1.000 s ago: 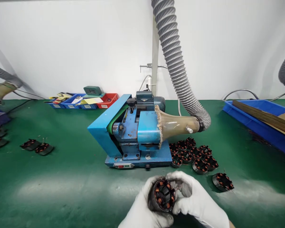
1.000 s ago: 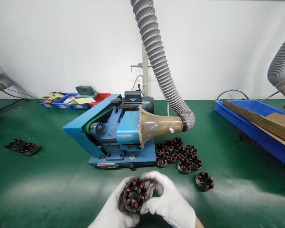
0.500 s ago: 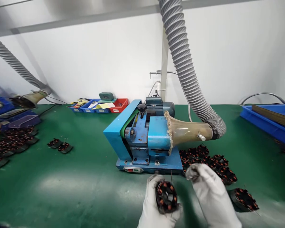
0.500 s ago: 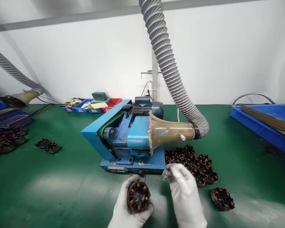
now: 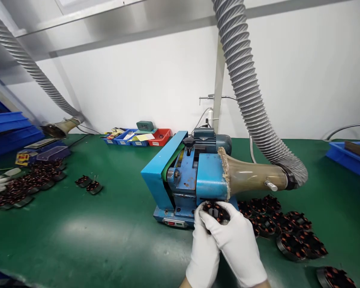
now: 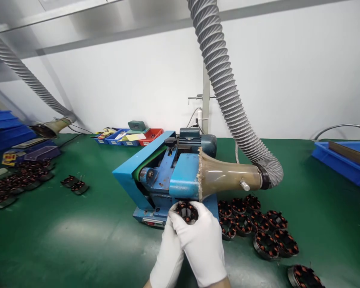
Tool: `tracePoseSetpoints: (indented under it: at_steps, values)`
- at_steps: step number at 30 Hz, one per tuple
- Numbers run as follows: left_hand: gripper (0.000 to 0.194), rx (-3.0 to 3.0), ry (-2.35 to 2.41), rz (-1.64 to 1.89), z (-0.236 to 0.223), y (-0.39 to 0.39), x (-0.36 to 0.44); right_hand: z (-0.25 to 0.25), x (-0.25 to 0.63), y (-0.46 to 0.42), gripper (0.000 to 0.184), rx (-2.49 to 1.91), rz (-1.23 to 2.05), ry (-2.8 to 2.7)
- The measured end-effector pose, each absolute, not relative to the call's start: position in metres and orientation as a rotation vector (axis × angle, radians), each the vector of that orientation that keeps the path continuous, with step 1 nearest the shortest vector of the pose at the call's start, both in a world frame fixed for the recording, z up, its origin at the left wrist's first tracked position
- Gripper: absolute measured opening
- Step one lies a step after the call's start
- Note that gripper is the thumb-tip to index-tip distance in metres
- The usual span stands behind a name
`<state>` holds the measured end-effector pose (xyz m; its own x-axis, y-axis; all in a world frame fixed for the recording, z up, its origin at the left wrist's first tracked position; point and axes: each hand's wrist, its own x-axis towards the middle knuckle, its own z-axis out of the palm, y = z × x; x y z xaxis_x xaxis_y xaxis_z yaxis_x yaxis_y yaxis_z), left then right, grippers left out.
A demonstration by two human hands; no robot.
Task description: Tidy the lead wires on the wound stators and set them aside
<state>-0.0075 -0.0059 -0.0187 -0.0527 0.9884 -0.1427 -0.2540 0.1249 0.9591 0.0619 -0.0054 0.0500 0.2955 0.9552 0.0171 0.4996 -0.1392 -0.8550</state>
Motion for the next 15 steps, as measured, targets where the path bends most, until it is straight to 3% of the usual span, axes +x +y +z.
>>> tracePoseSetpoints:
  at_steps: [9,15]
  values:
    - [0.036,0.851,1.221,1.252,-0.011,-0.018,-0.012,0.042,0.060,-0.017,0.037,-1.769,0.738,-1.287]
    - [0.053,1.018,1.278,1.127,-0.003,-0.050,-0.035,0.018,0.067,-0.055,0.053,-1.436,0.980,-1.122]
